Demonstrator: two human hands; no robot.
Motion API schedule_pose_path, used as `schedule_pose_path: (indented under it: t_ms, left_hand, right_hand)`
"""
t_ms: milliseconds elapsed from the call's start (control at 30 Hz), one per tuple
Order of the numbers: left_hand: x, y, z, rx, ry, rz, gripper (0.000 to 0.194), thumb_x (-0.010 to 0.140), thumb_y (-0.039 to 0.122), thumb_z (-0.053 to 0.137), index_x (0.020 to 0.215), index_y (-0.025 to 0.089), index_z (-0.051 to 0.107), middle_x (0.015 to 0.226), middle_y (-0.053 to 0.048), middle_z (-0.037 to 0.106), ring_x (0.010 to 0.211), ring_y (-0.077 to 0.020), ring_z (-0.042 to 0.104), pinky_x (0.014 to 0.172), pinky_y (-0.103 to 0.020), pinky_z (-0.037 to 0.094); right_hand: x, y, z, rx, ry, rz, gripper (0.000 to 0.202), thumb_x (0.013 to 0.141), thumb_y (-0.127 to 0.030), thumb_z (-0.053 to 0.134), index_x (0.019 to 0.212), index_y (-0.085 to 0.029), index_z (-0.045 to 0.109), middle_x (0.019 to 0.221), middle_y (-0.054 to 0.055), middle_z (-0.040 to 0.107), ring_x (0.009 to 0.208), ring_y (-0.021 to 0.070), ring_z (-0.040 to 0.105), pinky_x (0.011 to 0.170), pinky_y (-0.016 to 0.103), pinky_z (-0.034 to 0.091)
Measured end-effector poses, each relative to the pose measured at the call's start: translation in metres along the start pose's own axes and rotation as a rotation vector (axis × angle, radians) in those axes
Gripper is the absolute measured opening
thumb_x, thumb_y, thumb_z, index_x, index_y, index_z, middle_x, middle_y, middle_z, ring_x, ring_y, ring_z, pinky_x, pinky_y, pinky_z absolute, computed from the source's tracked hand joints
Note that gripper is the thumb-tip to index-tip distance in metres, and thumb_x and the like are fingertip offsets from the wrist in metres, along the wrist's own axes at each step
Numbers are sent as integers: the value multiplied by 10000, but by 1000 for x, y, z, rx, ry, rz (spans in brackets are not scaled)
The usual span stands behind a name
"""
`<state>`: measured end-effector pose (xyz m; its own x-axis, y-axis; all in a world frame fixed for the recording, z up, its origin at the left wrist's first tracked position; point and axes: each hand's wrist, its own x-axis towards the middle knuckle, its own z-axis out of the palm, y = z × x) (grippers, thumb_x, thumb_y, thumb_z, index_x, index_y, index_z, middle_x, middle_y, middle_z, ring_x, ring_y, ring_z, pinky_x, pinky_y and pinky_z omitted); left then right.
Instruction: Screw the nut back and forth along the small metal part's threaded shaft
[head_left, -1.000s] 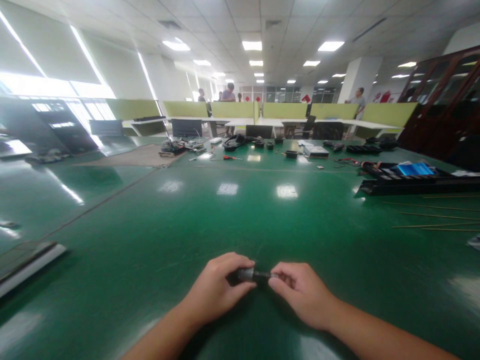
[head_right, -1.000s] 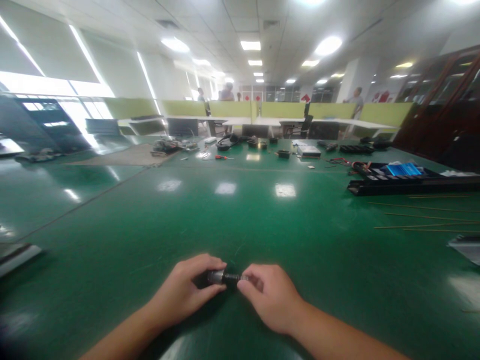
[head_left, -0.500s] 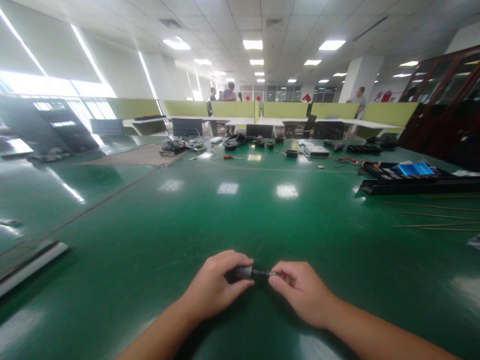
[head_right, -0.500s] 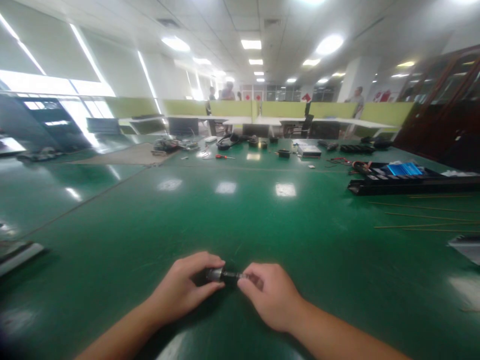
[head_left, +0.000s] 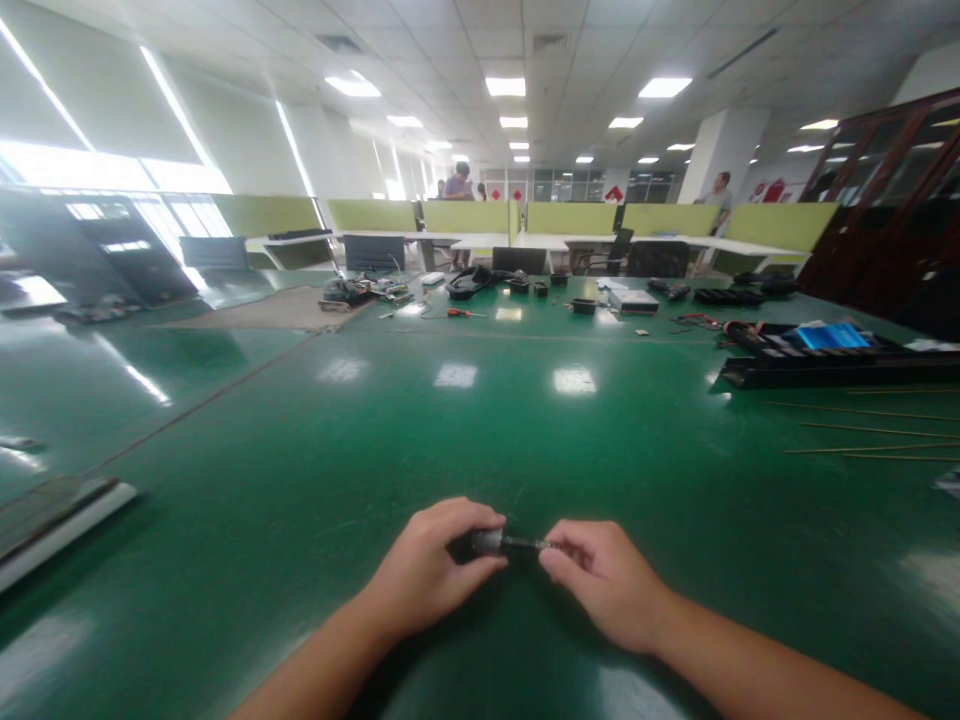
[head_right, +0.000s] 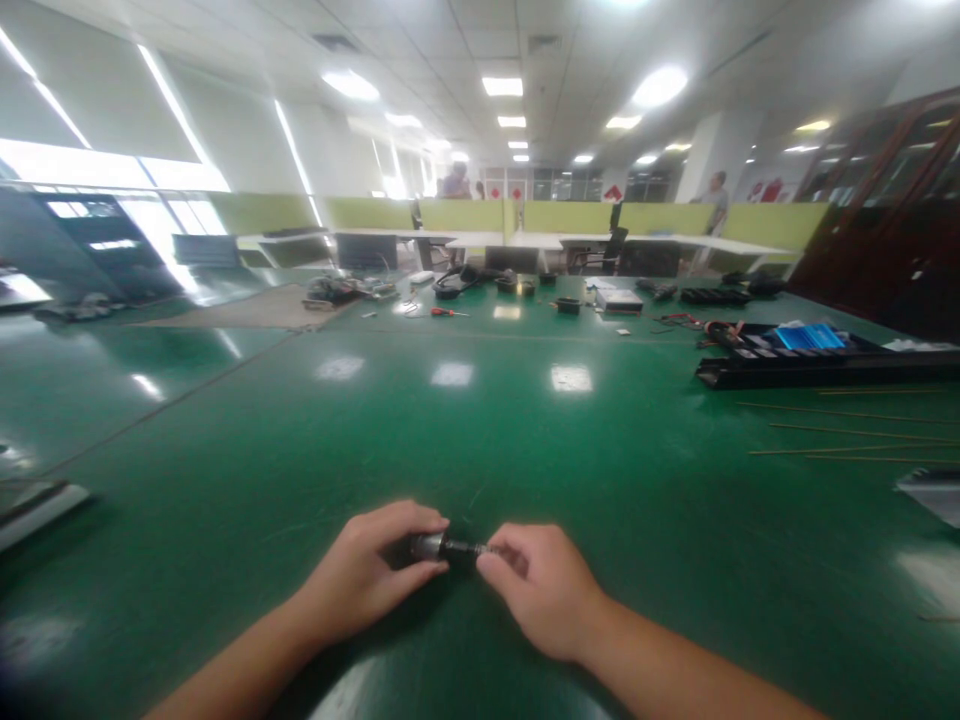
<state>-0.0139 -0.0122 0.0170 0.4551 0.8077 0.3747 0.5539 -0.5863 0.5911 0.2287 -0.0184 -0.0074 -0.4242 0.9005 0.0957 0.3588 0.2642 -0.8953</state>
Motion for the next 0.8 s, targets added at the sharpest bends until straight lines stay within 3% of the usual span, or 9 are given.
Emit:
schedule_pose_path:
  t_ms: [800]
  left_hand:
    - [0,-5,-7,74,27,24,232,799,237,749,1027,233,707,971,-40,736,898,-196,688,835,-308,535]
  right_hand:
    - [-1,2,-1,20,-2,2,271,918,-330,558,719,-160,628,596,-33,519,560,115,448,547,234,309]
